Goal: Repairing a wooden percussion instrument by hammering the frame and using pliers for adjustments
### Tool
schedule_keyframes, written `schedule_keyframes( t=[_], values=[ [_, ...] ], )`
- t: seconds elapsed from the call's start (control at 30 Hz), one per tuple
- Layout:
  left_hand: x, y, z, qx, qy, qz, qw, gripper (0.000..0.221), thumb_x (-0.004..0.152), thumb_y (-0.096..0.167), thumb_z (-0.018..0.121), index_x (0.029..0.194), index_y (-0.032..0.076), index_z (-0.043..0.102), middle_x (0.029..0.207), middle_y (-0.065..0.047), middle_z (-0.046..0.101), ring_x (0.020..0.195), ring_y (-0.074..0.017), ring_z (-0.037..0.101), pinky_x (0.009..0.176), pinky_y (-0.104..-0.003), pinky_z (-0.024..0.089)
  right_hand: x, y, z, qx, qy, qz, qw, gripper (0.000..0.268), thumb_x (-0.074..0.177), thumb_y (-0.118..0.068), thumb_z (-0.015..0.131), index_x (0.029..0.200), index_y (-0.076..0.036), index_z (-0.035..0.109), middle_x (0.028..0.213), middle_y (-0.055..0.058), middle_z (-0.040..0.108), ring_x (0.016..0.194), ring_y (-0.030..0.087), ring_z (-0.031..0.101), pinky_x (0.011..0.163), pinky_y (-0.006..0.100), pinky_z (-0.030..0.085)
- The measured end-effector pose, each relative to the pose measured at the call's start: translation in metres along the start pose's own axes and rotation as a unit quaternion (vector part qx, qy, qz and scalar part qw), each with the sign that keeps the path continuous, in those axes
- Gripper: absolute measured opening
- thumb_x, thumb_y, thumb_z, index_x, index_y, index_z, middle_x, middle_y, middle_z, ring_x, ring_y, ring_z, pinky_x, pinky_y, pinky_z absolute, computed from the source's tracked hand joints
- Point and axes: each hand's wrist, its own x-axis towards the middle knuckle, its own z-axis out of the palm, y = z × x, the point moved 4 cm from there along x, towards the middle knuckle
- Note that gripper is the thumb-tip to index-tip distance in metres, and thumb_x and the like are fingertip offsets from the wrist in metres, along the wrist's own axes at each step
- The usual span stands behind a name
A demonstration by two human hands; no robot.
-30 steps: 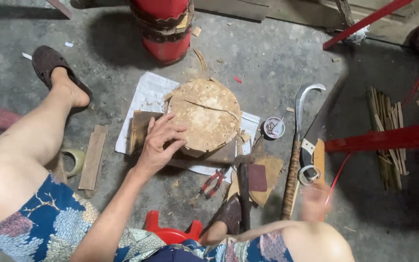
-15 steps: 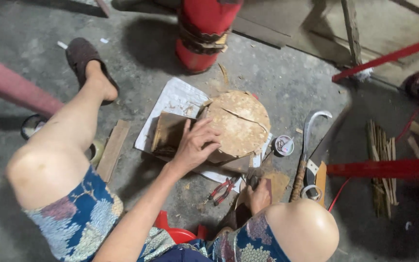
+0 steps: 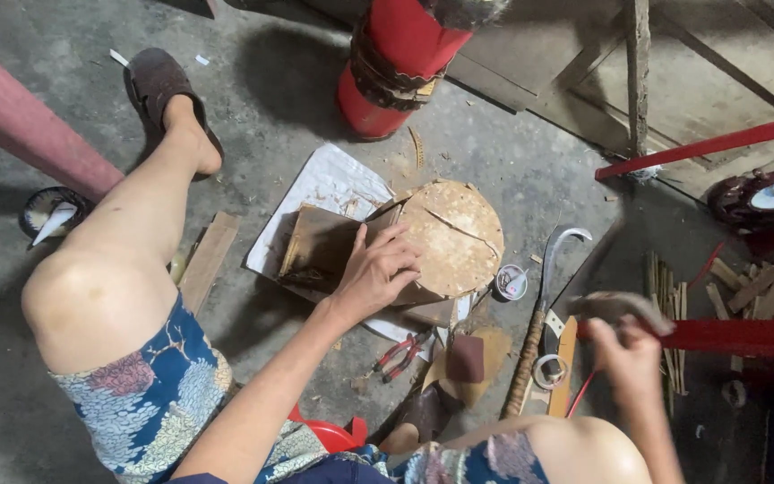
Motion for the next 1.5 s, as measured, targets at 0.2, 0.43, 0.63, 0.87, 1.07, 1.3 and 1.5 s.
schedule_keyframes(
  t=[0.2, 0.43, 0.63, 0.87, 1.07, 1.3, 1.5],
  values=[
    [0.001, 0.004, -0.002, -0.003, 0.018, 0.021, 1.000, 0.004, 0.084, 0.013, 0.077, 0.081, 0.010, 0.075, 0.111, 0.000, 0.076, 0.135, -0.0300, 0.053, 0.108, -0.082, 0.016, -0.042, -0.155, -0.010, -0.193, -0.053, -0.262, 0.944, 0.030, 0.087, -0.019, 0.069, 0.113, -0.003, 0.073, 0.106, 0.009, 0.070, 0.104, 0.021, 0.058, 0.097, 0.035, 0.042],
    [-0.001, -0.001, -0.001, 0.033, -0.008, -0.027, 0.999, 0.009, 0.085, 0.026, 0.079, 0.080, 0.022, 0.071, 0.104, 0.007, 0.073, 0.135, -0.0177, 0.050, 0.110, -0.075, 0.024, -0.100, -0.177, 0.123, 0.008, -0.122, -0.223, 0.967, 0.033, 0.094, -0.018, 0.067, 0.121, 0.000, 0.069, 0.110, 0.027, 0.074, 0.111, 0.044, 0.068, 0.102, 0.060, 0.049],
    [-0.002, -0.003, 0.000, 0.022, -0.009, -0.047, 0.999, 0.008, 0.085, 0.023, 0.078, 0.080, 0.024, 0.071, 0.104, 0.008, 0.073, 0.137, -0.0172, 0.049, 0.111, -0.076, 0.024, -0.100, -0.183, 0.137, -0.008, -0.096, -0.288, 0.953, 0.030, 0.085, -0.019, 0.077, 0.112, -0.007, 0.073, 0.096, 0.019, 0.075, 0.087, 0.035, 0.074, 0.075, 0.045, 0.059],
    [0.003, 0.012, -0.012, 0.032, -0.011, -0.040, 0.999, 0.006, 0.086, 0.019, 0.074, 0.085, 0.024, 0.072, 0.105, 0.010, 0.071, 0.137, -0.0161, 0.048, 0.112, -0.075, 0.023, -0.093, -0.180, 0.161, -0.024, -0.132, -0.326, 0.936, 0.032, 0.089, -0.036, 0.075, 0.113, -0.014, 0.076, 0.094, 0.016, 0.077, 0.065, 0.028, 0.073, 0.057, 0.040, 0.061],
    [0.002, 0.007, -0.009, 0.023, -0.013, -0.036, 0.999, 0.007, 0.085, 0.024, 0.076, 0.082, 0.024, 0.070, 0.107, 0.009, 0.072, 0.138, -0.0173, 0.047, 0.112, -0.076, 0.019, -0.092, -0.185, 0.146, -0.008, -0.102, -0.344, 0.933, 0.031, 0.090, -0.031, 0.073, 0.116, -0.014, 0.073, 0.089, 0.014, 0.074, 0.049, 0.020, 0.061, 0.041, 0.032, 0.051],
    [0.004, 0.012, -0.008, 0.026, -0.023, -0.041, 0.999, 0.008, 0.084, 0.017, 0.074, 0.081, 0.022, 0.070, 0.107, 0.008, 0.071, 0.138, -0.0179, 0.047, 0.113, -0.076, 0.019, -0.091, -0.190, 0.141, -0.004, -0.116, -0.356, 0.927, 0.032, 0.087, -0.029, 0.074, 0.114, -0.011, 0.073, 0.086, 0.016, 0.075, 0.051, 0.026, 0.066, 0.039, 0.035, 0.053],
    [0.005, 0.014, -0.009, 0.020, -0.001, 0.007, 1.000, 0.021, 0.090, 0.035, 0.061, 0.084, 0.019, 0.072, 0.108, 0.002, 0.074, 0.134, -0.0266, 0.052, 0.112, -0.078, 0.017, -0.089, -0.168, 0.146, -0.025, -0.103, -0.384, 0.917, 0.029, 0.094, -0.029, 0.067, 0.118, -0.012, 0.071, 0.100, 0.014, 0.075, 0.056, 0.018, 0.066, 0.049, 0.027, 0.055]
  ],
)
